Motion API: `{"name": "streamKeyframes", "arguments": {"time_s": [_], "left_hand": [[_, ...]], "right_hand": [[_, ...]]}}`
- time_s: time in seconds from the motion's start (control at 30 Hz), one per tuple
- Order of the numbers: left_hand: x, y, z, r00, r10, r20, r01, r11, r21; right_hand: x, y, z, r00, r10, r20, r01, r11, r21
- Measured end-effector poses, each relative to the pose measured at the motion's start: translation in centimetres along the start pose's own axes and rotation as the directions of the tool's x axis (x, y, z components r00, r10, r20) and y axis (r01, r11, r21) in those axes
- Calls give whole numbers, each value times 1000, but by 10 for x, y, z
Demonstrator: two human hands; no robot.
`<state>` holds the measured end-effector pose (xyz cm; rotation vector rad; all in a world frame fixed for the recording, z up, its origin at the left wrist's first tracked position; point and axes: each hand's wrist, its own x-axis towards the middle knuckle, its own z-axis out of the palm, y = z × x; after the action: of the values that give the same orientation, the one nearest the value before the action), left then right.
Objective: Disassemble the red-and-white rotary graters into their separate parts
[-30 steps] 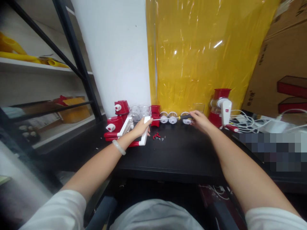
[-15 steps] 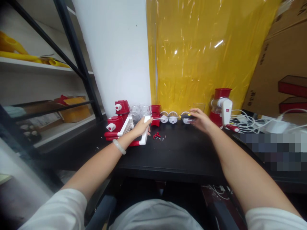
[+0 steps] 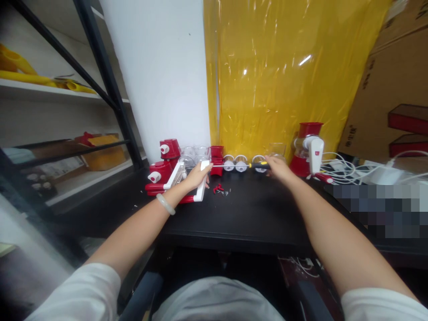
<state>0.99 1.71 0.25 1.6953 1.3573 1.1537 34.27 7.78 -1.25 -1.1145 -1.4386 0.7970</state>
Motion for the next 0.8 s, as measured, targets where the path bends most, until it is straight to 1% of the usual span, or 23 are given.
{"name": "streamKeyframes", "arguments": {"time_s": [0.07, 0.17, 0.3, 0.5, 0.67, 0.8], "left_hand": [[0, 1, 0, 1000, -5, -6, 5, 1000, -7], [-1, 1, 0, 1000, -8, -13, 8, 1000, -7], [-2, 2, 0, 1000, 4, -8, -4, 1000, -5], [-2, 2, 0, 1000, 13, 0, -13, 1000, -11], [0, 0, 0, 1000, 7, -9, -7, 1000, -12], [0, 1, 0, 1000, -11, -17, 10, 1000, -25]], "right_hand": [[0, 0, 1, 1000, 17, -10, -17, 999, 42], [-1, -2, 2, 1000, 10, 12, -12, 994, 112], [-7, -10, 3, 1000, 11, 16, -14, 973, 229], [-18, -22, 3, 993, 46, 106, -87, 905, 417], [-19, -24, 1, 992, 34, 120, -88, 873, 479], [-17, -22, 1, 993, 38, 114, -88, 879, 469]]}}
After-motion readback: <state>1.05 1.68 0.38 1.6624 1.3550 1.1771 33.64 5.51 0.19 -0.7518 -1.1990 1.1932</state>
